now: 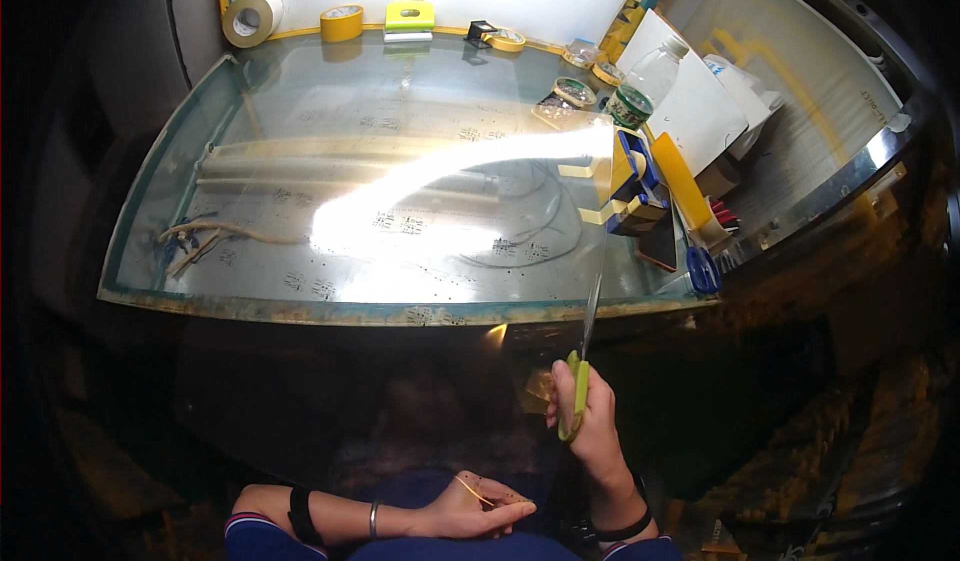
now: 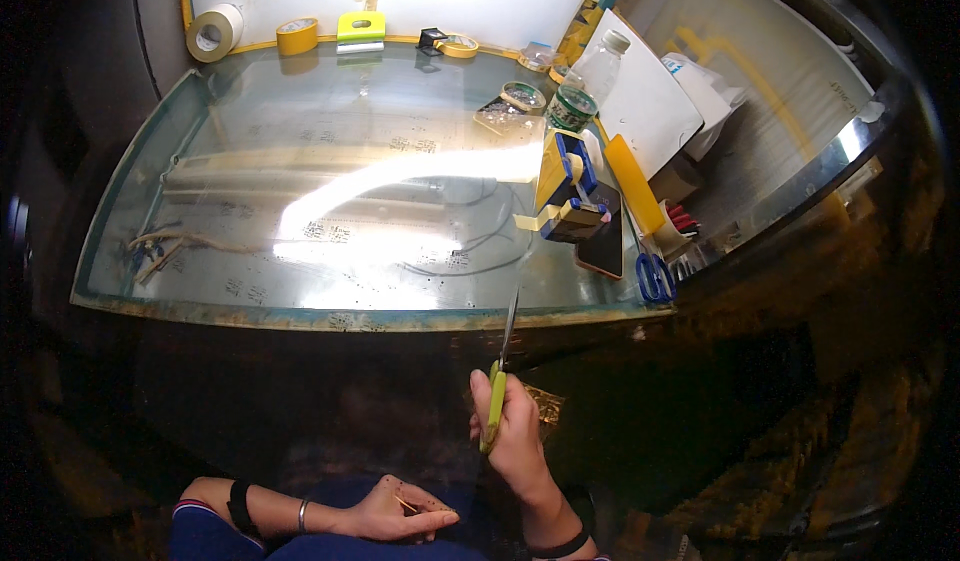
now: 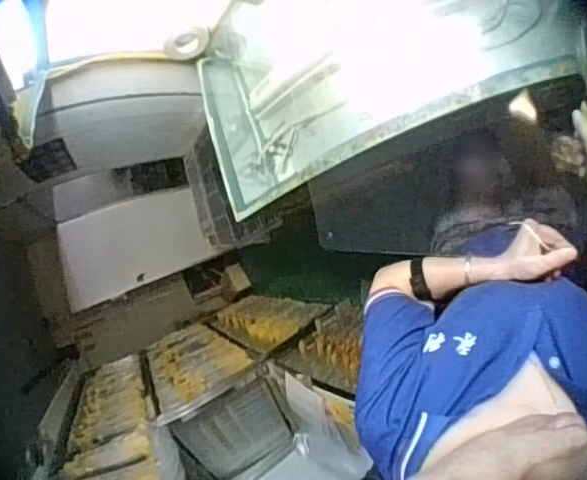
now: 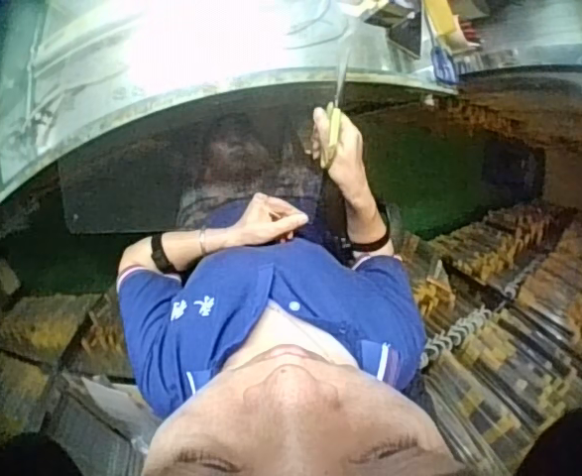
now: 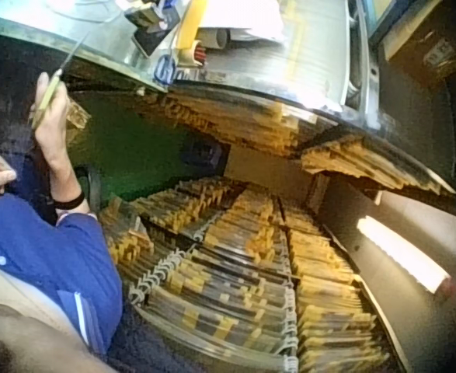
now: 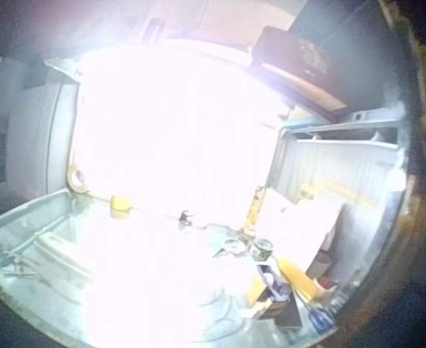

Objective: Use scissors to cut a large sheet of plastic film on a glass-top workbench.

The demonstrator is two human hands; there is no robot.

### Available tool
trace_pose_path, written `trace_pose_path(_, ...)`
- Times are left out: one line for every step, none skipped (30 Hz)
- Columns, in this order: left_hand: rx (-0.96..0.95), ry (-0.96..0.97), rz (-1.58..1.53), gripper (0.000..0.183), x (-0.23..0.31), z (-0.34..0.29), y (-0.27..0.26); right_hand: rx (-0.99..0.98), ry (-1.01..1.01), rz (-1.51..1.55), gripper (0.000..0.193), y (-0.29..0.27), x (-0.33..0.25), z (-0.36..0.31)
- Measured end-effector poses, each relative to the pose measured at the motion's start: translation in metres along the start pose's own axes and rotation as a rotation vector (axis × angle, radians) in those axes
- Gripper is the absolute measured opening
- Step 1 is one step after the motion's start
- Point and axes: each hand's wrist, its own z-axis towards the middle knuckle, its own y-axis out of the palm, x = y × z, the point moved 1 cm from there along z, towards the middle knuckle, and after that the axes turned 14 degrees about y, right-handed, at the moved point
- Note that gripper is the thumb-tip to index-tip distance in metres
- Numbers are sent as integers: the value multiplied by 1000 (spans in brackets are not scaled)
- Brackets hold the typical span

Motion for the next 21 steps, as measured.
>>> trace_pose_path(-11, 2, 11, 23, 0, 0, 0, 3, -12, -3, 32, 0, -2, 2)
trace_pose_path(-7, -3, 25, 24, -1, 0, 0, 6, -23, -7, 32, 0, -3, 4)
trace_pose_path(-3, -8, 37, 26, -1, 1, 0, 9, -34, -10, 32, 0, -5, 6)
trace_pose_path(-1, -12, 49, 27, -2, 2, 0, 25, -44, -12, 32, 2, -9, 5)
trace_pose_path(-1, 25, 52, 27, -3, 1, -1, 18, -29, -3, 32, 1, -9, 5)
trace_pose_path(0, 62, 55, 26, -6, 0, 0, 12, -13, 6, 32, 1, -9, 5)
trace_pose_path(3, 98, 58, 26, -9, -1, -1, 2, 3, 16, 32, 1, -9, 5)
trace_pose_path(-12, 93, 59, 26, -10, -1, -2, 8, 14, 14, 32, 1, -11, 4)
trace_pose_path(-26, 89, 59, 27, -11, -1, -3, 14, 24, 13, 32, 2, -13, 3)
trace_pose_path(-41, 85, 60, 27, -12, -1, -4, 20, 35, 11, 31, 2, -14, 2)
trace_pose_path(-45, 62, 94, 27, -10, -1, -4, 25, 17, 8, 31, 1, -14, 4)
trace_pose_path(-48, 39, 127, 27, -7, 0, -4, 30, -1, 5, 31, 1, -13, 6)
trace_pose_path(-52, 16, 159, 27, -6, 0, -4, 35, -19, 1, 31, 0, -12, 8)
trace_pose_path(-48, 17, 141, 27, -6, -1, -4, 50, -35, 20, 30, 0, -14, 10)
trace_pose_path(-44, 18, 124, 27, -7, -1, -4, 65, -51, 39, 30, 1, -17, 13)
trace_pose_path(-39, 19, 105, 27, -8, -2, -5, 80, -67, 57, 30, 1, -20, 16)
trace_pose_path(-39, 19, 91, 27, -9, -2, -5, 83, -76, 55, 30, 1, -22, 18)
trace_pose_path(-38, 19, 77, 27, -9, -2, -5, 85, -85, 53, 30, 1, -23, 20)
trace_pose_path(-37, 21, 64, 27, -10, -2, -5, 87, -97, 50, 30, 0, -24, 21)
trace_pose_path(-39, 23, 68, 27, -12, -2, -6, 77, -85, 46, 30, 0, -26, 21)
trace_pose_path(-40, 25, 73, 26, -16, -3, -7, 67, -73, 43, 31, 0, -28, 20)
